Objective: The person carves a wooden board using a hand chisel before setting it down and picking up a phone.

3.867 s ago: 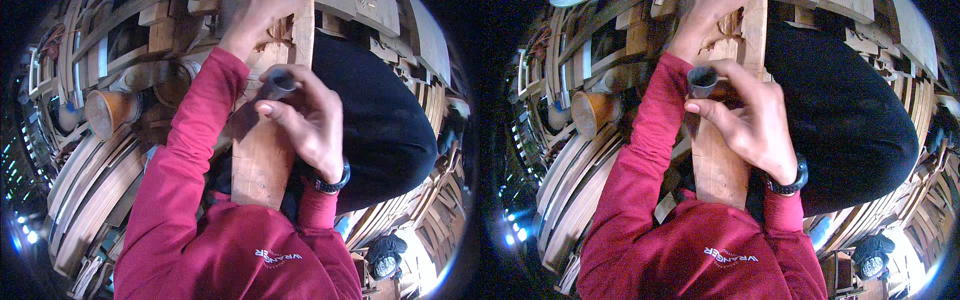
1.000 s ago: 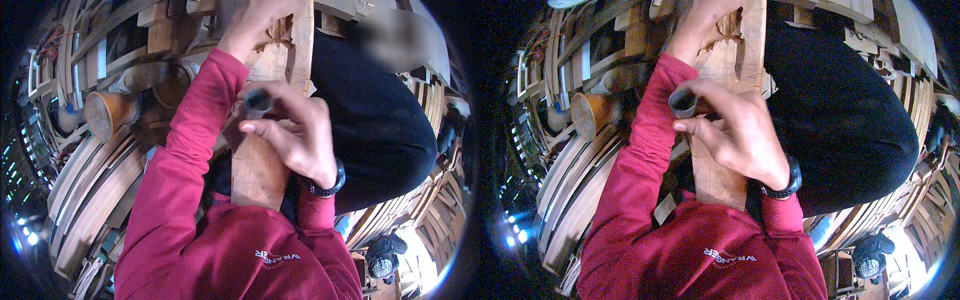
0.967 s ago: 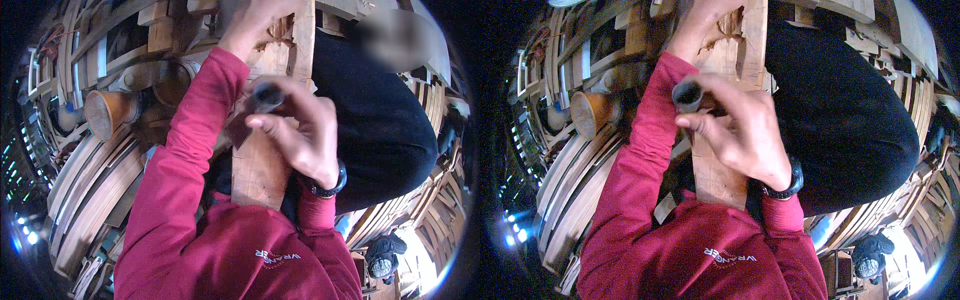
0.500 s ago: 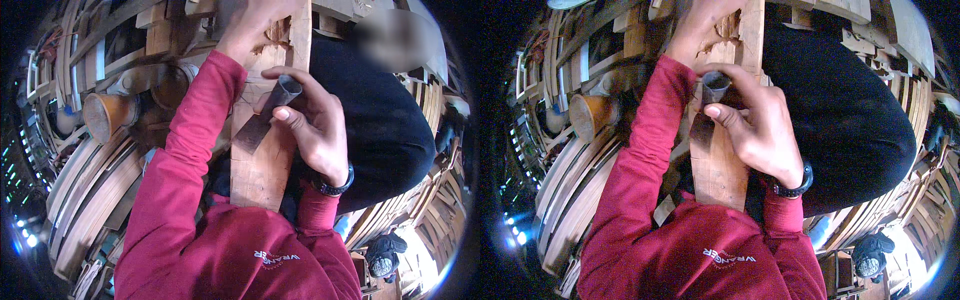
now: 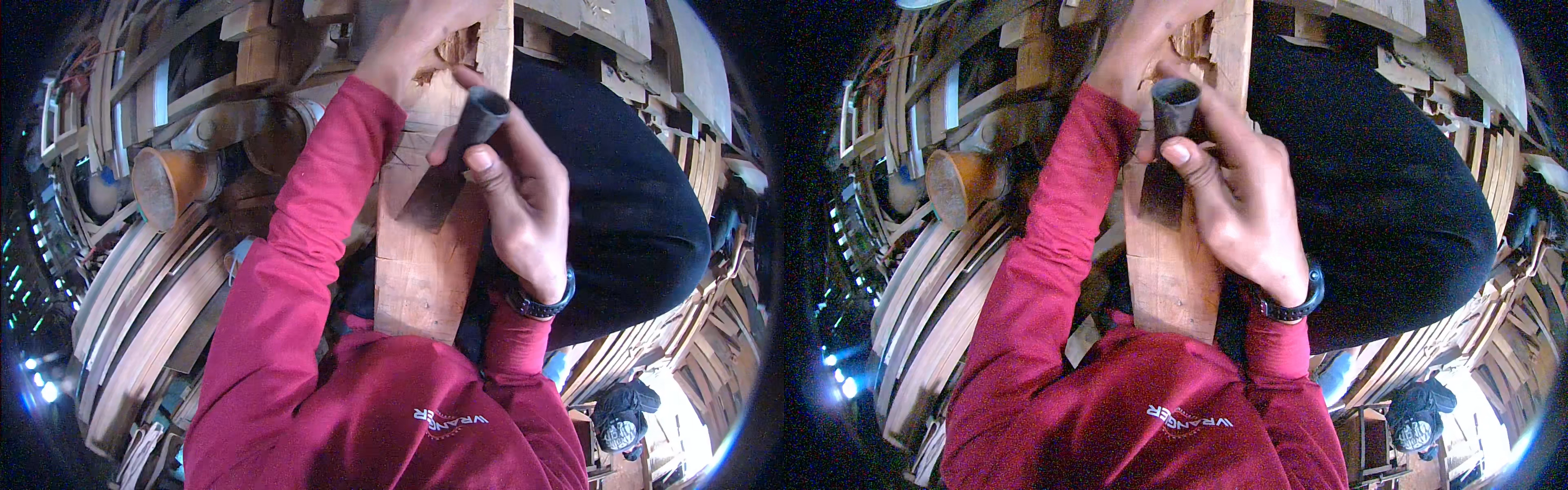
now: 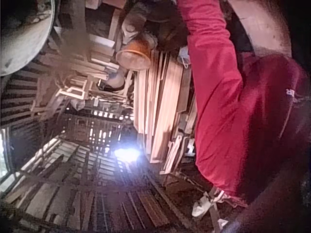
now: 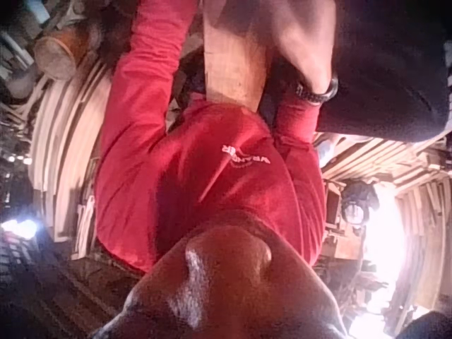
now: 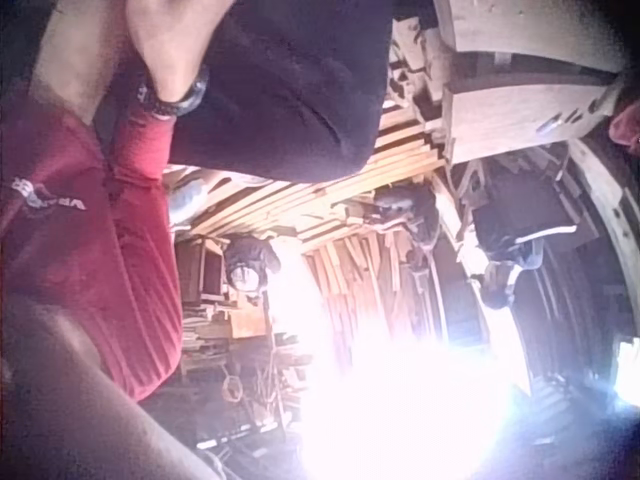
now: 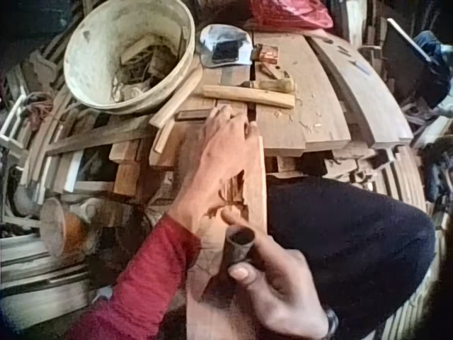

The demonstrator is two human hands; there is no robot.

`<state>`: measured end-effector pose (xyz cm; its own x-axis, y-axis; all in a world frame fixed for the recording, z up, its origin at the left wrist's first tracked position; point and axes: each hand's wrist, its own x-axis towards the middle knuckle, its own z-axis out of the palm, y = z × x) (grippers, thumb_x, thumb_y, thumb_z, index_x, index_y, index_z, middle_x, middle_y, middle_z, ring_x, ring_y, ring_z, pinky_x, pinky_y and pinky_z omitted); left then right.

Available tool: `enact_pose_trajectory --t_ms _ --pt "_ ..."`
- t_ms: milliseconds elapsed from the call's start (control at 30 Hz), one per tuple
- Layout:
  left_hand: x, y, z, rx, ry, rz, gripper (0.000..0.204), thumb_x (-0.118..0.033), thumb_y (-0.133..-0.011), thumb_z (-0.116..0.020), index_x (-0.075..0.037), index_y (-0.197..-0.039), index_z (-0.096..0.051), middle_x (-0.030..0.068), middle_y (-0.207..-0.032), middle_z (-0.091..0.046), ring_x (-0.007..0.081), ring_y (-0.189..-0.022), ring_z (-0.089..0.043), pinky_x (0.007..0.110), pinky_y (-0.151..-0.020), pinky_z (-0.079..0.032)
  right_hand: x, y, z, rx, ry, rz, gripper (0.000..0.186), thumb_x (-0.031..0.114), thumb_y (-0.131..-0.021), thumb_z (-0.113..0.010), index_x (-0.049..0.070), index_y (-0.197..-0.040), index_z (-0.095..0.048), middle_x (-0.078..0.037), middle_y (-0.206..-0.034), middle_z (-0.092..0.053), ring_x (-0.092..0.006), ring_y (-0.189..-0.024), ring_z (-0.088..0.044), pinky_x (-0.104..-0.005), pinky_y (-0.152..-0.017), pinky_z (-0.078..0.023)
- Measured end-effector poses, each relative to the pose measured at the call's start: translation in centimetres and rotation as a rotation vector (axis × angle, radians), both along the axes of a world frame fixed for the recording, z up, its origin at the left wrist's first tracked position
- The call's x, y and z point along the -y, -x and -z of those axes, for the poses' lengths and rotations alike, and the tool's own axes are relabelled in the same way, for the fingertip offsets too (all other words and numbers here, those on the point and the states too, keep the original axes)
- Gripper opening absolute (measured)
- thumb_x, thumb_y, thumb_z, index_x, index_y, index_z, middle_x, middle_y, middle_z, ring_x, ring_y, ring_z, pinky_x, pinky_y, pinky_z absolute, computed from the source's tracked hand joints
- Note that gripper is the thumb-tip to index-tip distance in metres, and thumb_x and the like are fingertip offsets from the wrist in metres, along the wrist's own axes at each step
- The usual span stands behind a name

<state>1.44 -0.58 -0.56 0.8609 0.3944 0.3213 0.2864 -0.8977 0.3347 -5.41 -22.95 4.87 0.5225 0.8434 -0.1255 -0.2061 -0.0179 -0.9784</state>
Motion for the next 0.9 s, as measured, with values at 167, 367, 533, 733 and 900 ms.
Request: enact_pose_trajectory --t_ms 167,367,533,733,900 --pt "0.2 0.5 -0.1 0.006 0.033 -0.018 0.040 -0.030 -0.102 -0.054 0.004 -0.112 -0.071 0.0264 -0.125 -0.064 0.0395 -0.122 -0.058 0.050 -0.107 -0.046 0.0 0.1 0.3 0.094 0.055 -0.206 0.053 0.016 -0.101 -0.067 -0.002 -0.149 -0.050 -0.007 -0.098 -0.069 -0.0143 -0.094 -0.067 -0.0302 -0.090 -0.053" --pt "0.6 0.1 -0.5 0.008 0.047 0.000 0.039 -0.029 -0.101 -0.055 0.005 -0.111 -0.071 0.0261 -0.123 -0.065 0.0394 -0.120 -0.058 0.050 -0.106 -0.047 0.1 0.3 1.0 0.115 0.108 -0.148 0.048 0.018 -0.093 -0.074 0.001 -0.136 -0.060 -0.019 -0.103 -0.074 -0.0277 -0.087 -0.076 -0.0383 -0.074 -0.057" --pt "0.0 0.2 0.1 0.094 0.009 -0.003 0.037 -0.029 -0.100 -0.056 0.004 -0.108 -0.072 0.0253 -0.119 -0.066 0.0391 -0.118 -0.059 0.049 -0.104 -0.047 -0.6 1.2 0.5 -0.044 -0.097 0.070 0.042 0.013 -0.094 -0.072 0.002 -0.133 -0.062 -0.015 -0.097 -0.076 -0.0225 -0.088 -0.076 -0.0349 -0.077 -0.057" --pt "-0.3 -0.1 1.1 0.136 -0.020 0.014 0.035 -0.027 -0.098 -0.058 0.004 -0.105 -0.072 0.0253 -0.116 -0.066 0.0399 -0.117 -0.059 0.050 -0.104 -0.047 -0.4 0.4 0.9 0.190 0.035 -0.183 0.042 0.006 -0.097 -0.066 -0.002 -0.138 -0.058 -0.009 -0.096 -0.074 -0.0129 -0.089 -0.069 -0.0292 -0.086 -0.054" --pt "0.6 -0.4 -0.1 0.126 0.068 -0.005 0.032 -0.026 -0.096 -0.059 0.003 -0.100 -0.072 0.0258 -0.112 -0.065 0.0415 -0.114 -0.059 0.051 -0.100 -0.048 0.2 0.1 0.1 0.048 -0.053 0.079 0.043 0.007 -0.089 -0.070 0.001 -0.130 -0.061 -0.022 -0.090 -0.071 -0.0445 -0.084 -0.071 -0.0411 -0.074 -0.056"
